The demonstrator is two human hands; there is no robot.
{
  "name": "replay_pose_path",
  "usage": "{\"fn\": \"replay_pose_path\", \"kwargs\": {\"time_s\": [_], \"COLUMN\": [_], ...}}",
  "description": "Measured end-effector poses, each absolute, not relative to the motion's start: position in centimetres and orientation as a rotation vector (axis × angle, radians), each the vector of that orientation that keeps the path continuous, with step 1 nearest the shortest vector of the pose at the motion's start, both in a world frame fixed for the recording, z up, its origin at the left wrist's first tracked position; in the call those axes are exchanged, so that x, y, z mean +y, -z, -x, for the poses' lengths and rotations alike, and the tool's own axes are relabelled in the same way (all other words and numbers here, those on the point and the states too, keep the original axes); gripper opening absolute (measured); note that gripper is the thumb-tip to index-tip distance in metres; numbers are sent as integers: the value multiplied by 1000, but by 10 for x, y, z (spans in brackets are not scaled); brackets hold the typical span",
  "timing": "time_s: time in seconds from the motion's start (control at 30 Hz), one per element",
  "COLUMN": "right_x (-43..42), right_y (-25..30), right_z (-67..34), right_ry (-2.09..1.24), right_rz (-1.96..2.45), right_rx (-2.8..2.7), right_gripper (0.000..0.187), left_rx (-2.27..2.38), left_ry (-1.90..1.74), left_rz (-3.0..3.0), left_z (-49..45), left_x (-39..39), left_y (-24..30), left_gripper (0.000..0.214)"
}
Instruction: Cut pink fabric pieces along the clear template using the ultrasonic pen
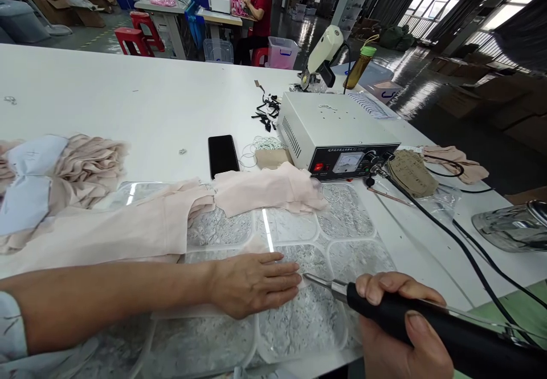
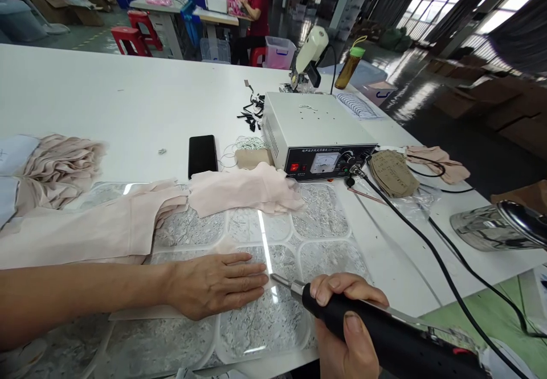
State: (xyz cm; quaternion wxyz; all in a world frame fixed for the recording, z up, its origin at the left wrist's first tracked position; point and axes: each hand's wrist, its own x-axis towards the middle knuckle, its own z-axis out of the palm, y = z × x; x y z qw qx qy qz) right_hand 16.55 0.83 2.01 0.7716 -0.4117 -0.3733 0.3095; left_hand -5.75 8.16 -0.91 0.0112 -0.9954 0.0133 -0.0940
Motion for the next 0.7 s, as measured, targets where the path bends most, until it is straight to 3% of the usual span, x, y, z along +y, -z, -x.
{"fn": "replay_pose_path", "kwargs": {"time_s": [0.7], "right_x": [-5], "right_y": [-25], "right_z": [-168], "right_ry": [-701], "right_rz": [909], "right_rx": [-784], "right_gripper": [9], "left_rx": [34], "left_ry": [350], "left_rz": [3177], "left_z": [57], "left_x": [82], "left_y": [6], "left_gripper": [41]}}
